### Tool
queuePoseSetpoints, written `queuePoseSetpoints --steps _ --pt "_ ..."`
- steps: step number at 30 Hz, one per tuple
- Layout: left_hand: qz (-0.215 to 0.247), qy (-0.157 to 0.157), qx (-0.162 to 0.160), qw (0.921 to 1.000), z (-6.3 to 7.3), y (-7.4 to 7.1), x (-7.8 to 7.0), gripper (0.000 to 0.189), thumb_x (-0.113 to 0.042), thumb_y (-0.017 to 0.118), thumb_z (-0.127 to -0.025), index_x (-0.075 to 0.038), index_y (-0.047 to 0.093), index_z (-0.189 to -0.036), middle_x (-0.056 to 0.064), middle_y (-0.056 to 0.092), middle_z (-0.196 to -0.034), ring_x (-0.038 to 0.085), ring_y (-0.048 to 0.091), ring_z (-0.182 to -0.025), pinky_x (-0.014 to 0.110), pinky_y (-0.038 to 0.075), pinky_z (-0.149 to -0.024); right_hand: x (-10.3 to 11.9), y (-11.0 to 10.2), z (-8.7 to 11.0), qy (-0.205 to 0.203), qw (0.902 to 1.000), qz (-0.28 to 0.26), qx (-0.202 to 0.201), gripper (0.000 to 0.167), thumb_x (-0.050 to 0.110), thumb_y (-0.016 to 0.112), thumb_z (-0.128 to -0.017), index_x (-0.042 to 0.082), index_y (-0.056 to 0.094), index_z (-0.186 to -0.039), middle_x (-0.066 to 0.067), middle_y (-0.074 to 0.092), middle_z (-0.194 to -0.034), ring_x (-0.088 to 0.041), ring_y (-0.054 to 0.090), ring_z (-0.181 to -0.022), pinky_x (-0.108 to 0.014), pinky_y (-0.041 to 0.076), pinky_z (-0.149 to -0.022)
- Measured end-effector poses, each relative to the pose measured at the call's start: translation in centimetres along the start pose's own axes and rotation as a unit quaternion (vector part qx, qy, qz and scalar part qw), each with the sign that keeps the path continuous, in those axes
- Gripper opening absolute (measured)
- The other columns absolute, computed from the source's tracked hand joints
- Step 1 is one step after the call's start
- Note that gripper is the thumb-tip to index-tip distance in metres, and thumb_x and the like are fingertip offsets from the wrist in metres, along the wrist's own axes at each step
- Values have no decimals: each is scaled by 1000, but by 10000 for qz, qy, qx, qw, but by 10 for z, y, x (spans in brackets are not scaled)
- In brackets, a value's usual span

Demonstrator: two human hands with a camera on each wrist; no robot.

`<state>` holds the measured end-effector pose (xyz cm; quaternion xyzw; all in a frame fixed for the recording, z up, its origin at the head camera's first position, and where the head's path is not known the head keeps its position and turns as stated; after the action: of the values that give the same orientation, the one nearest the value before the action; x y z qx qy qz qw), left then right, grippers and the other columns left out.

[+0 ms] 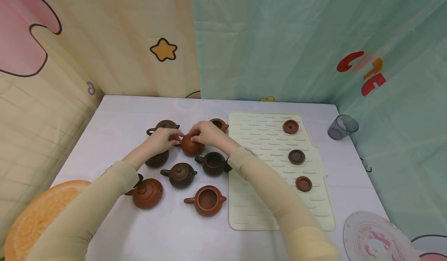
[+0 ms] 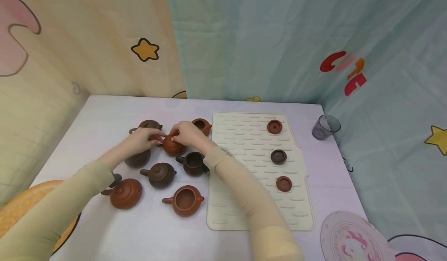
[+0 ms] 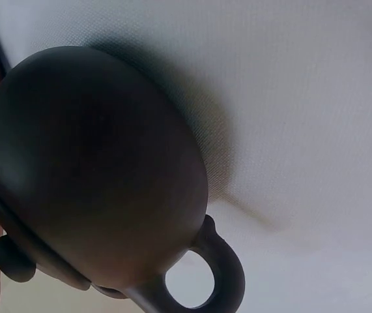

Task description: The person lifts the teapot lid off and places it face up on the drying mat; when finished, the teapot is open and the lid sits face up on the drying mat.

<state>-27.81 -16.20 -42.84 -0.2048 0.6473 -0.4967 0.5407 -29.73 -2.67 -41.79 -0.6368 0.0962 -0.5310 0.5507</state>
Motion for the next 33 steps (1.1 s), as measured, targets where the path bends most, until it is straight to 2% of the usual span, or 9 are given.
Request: queuePoseSetpoints --steps 4,10,15,18,20,23,28,32,33 --pt "-41 16 -71 10000 -2 0 1 24 1 68 -88 -3 71 -111 11 75 -90 26 70 -88 43 54 -79 3 3 -5 -40 9992 391 7 21 22 69 -94 12 73 -112 -5 70 -111 -18 63 -106 -32 50 -96" --pt "-125 -71 -66 9999 -3 -1 2 22 2 68 -88 -3 71 -109 11 74 -89 25 68 -84 41 53 -76 9 -1 -2 -49 9996 236 -177 13 17 68 -94 10 72 -104 -5 71 -107 -16 62 -100 -29 50 -91" --pt "-121 -109 -51 9999 -4 -2 2 23 2 69 -87 -1 72 -110 13 74 -91 25 68 -85 40 55 -75 -2 -17 22 115 9948 -718 -715 17 20 67 -94 11 71 -109 -4 71 -112 -17 64 -102 -30 52 -87" --pt "-113 -128 -38 9998 -5 -3 1 24 1 69 -88 -1 72 -111 14 74 -94 25 68 -86 41 55 -77 -27 -30 51 371 9779 -1870 -858 23 22 66 -95 10 69 -115 -7 70 -117 -20 65 -105 -36 52 -91" --pt "-116 -161 -35 9998 -6 -3 1 24 0 69 -88 -2 72 -112 14 74 -96 25 67 -87 41 54 -77 -49 -35 75 551 9554 -2797 -763 26 20 63 -97 6 65 -120 -10 67 -120 -19 64 -107 -39 51 -96" --pt "-168 -199 -59 9996 -8 -4 2 24 -1 69 -88 -3 73 -112 14 74 -99 25 67 -88 41 54 -78 -83 -38 114 889 9042 -4139 -565 28 15 56 -101 -1 58 -124 -10 64 -119 -16 64 -105 -38 50 -100" --pt "-91 -275 -40 9996 -8 -4 5 23 1 69 -88 -2 73 -111 14 75 -95 26 69 -89 42 54 -79 -121 -30 165 1056 8204 -5610 -336 29 11 47 -104 -5 50 -129 -2 63 -114 -10 66 -103 -27 53 -93" --pt "1 -326 -7 9995 -7 -2 6 23 1 69 -88 -1 72 -111 14 75 -95 26 69 -90 41 54 -79 -141 -13 198 1234 7212 -6813 -227 35 6 40 -106 -2 37 -140 -5 64 -119 -18 67 -109 -30 53 -95" --pt "14 -338 3 9994 -7 -1 6 23 1 69 -88 -1 72 -111 14 75 -96 26 69 -90 41 54 -79 -144 -10 204 1237 7029 -7001 -227 38 7 38 -106 -1 33 -143 -5 64 -121 -20 67 -111 -32 52 -96"
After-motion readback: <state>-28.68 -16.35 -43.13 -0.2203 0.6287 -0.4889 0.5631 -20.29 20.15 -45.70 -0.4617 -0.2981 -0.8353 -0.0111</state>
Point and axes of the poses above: each hand's wrist, its own z-axis away from the middle knuckle, its own y-axis out of the palm, x = y × z, the point moved 7 cm from there along -z, towards the middle knuckle
